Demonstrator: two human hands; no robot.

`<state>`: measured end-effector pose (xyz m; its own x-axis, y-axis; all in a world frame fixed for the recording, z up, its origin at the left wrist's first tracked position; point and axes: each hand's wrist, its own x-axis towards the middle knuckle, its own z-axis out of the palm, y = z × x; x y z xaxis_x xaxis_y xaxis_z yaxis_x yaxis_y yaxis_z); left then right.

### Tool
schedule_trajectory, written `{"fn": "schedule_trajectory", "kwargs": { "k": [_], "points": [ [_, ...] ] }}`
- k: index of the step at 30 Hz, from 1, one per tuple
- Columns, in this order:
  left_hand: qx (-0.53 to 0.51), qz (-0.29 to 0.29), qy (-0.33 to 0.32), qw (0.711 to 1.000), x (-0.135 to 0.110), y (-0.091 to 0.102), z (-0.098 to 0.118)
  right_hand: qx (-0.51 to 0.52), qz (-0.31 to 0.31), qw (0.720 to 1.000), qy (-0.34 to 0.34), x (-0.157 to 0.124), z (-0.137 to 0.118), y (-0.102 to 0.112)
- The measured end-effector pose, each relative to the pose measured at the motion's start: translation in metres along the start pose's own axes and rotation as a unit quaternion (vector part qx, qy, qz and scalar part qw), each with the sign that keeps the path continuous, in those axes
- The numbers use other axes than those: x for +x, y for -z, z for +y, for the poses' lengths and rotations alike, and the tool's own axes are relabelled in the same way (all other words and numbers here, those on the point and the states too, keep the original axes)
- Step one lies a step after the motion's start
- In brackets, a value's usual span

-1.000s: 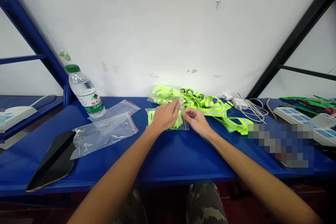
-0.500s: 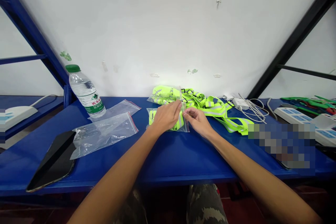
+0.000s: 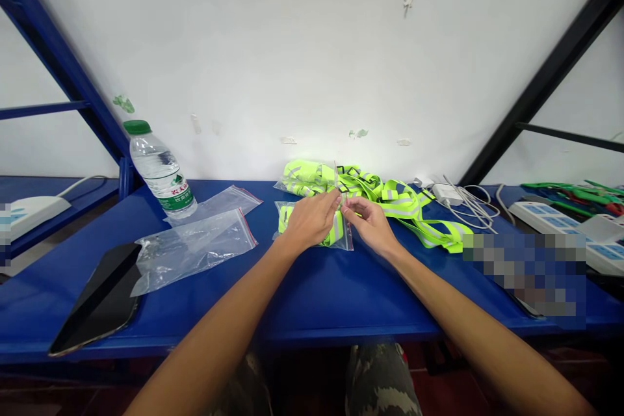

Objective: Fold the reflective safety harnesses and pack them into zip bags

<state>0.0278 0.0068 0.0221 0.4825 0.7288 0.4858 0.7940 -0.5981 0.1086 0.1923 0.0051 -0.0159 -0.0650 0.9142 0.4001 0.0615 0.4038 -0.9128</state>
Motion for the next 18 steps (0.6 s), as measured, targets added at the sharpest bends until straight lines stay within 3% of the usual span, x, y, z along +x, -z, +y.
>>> {"fn": "schedule_trajectory", "kwargs": {
  "k": [14, 18],
  "points": [
    [-0.010, -0.035, -0.006, 0.999, -0.0009, 0.0043, 0.0052, -0.032, 0.009, 0.999, 0.022, -0.0018, -0.0096, -0.0011],
    [0.047, -0.037, -0.010, 0.998, -0.0019, 0.0098, 0.0035, -0.021, 0.027, 0.999, 0.018, -0.0012, -0.0071, 0.0004]
  ]
}}
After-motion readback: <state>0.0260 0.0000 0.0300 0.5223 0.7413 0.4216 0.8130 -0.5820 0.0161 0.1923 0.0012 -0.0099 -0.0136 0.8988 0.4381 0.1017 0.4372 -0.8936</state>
